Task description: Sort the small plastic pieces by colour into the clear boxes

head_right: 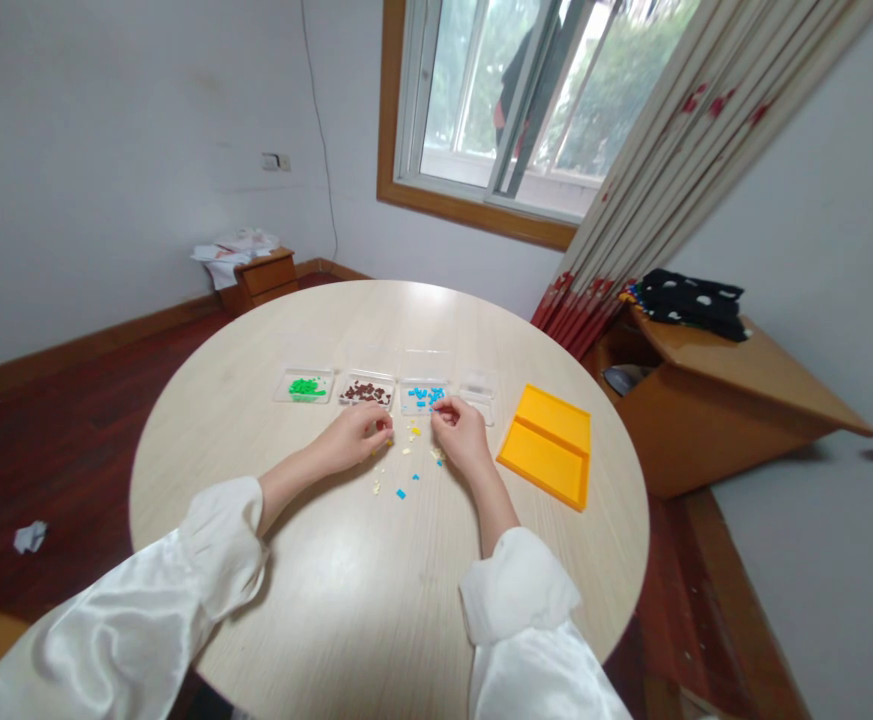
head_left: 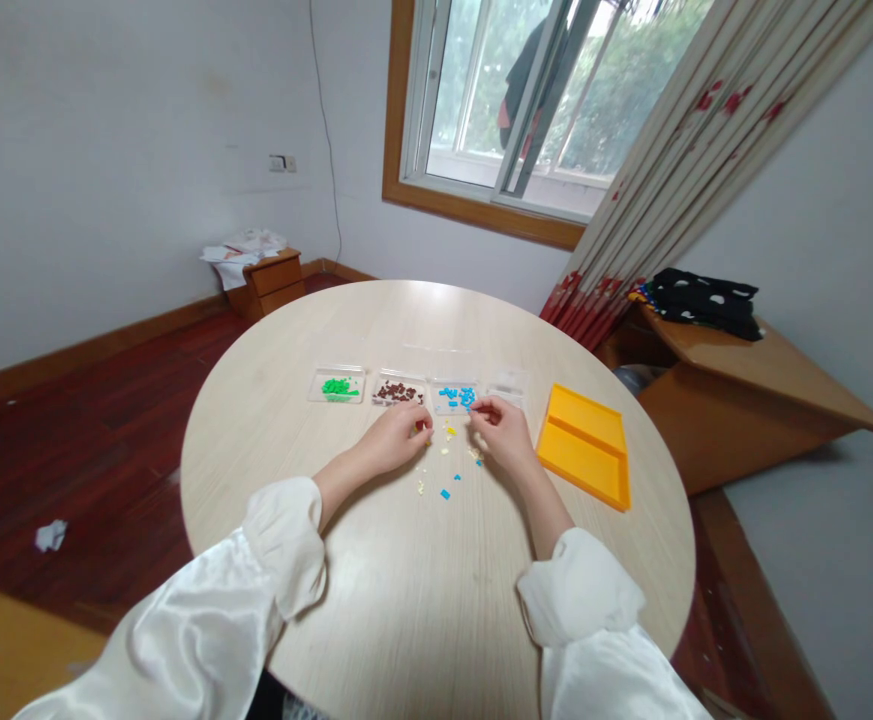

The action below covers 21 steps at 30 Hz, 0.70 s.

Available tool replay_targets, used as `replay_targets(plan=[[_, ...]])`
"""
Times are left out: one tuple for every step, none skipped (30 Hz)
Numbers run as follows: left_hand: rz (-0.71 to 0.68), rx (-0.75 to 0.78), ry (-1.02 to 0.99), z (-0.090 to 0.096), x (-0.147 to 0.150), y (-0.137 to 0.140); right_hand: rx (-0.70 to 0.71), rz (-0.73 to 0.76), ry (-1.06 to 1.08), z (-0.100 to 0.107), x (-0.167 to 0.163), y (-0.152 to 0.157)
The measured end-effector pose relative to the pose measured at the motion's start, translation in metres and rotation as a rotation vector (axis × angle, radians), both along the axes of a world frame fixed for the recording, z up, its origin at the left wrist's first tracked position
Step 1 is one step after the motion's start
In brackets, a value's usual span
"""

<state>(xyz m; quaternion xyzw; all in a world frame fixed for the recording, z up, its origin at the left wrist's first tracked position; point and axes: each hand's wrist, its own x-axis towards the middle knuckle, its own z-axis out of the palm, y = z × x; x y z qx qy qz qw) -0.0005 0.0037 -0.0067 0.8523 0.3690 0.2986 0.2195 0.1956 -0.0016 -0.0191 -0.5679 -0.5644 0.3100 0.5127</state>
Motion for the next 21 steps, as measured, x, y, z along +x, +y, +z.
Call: replay_targets(plan=[[-0.001, 0.003, -0.002, 0.000, 0.000, 0.000, 0.005, -0.050, 0.077, -0.001, -0.001, 0.002], [-0.003, 0.005, -0.003, 0.000, 0.000, 0.000, 0.003, -0.096, 0.153, -0.003, -0.003, 0.005], [-0.005, 0.008, -0.005, -0.001, 0.000, 0.000, -0.003, -0.134, 0.226, -0.004, -0.004, 0.007], [-0.006, 0.009, -0.007, -0.001, 0.000, 0.000, -0.012, -0.162, 0.290, -0.006, -0.005, 0.009], [-0.006, 0.008, -0.009, -0.001, -0.001, 0.000, -0.022, -0.182, 0.343, -0.007, -0.006, 0.011], [-0.005, 0.007, -0.010, -0.001, -0.001, 0.000, -0.032, -0.195, 0.383, -0.008, -0.006, 0.013], [-0.003, 0.005, -0.011, -0.001, 0.000, 0.000, -0.039, -0.205, 0.412, -0.009, -0.006, 0.015], [-0.003, 0.003, -0.011, -0.001, 0.000, 0.000, -0.041, -0.217, 0.430, -0.010, -0.005, 0.016], [-0.001, 0.001, -0.012, -0.001, 0.000, 0.000, -0.040, -0.226, 0.435, -0.011, -0.004, 0.016], [0.001, -0.001, -0.012, 0.000, 0.000, 0.000, -0.039, -0.234, 0.430, -0.011, -0.002, 0.017], [0.002, -0.004, -0.011, 0.000, 0.000, -0.001, -0.036, -0.238, 0.419, -0.012, -0.001, 0.017], [0.004, -0.008, -0.009, 0.000, 0.000, -0.001, -0.030, -0.237, 0.406, -0.012, 0.000, 0.017], [0.005, -0.012, -0.007, 0.000, 0.000, -0.001, -0.024, -0.234, 0.396, -0.012, 0.001, 0.017], [0.005, -0.015, -0.004, 0.000, 0.000, -0.001, -0.016, -0.228, 0.397, -0.011, 0.001, 0.017], [0.003, -0.018, -0.002, 0.000, 0.000, 0.000, -0.006, -0.221, 0.412, -0.011, 0.001, 0.016], [0.001, -0.018, -0.002, 0.000, 0.000, 0.000, 0.004, -0.213, 0.438, -0.011, 0.001, 0.016], [-0.001, -0.016, -0.003, -0.001, 0.000, 0.000, 0.014, -0.203, 0.469, -0.010, 0.000, 0.016], [-0.004, -0.013, -0.004, -0.001, 0.000, 0.000, 0.023, -0.192, 0.496, -0.009, 0.000, 0.016], [-0.006, -0.010, -0.006, -0.001, 0.000, 0.000, 0.030, -0.181, 0.510, -0.008, 0.000, 0.015], [-0.007, -0.008, -0.006, -0.002, 0.000, 0.000, 0.032, -0.166, 0.503, -0.006, 0.000, 0.014], [-0.007, -0.007, -0.005, -0.001, 0.000, 0.000, 0.029, -0.150, 0.474, -0.005, 0.000, 0.013]])
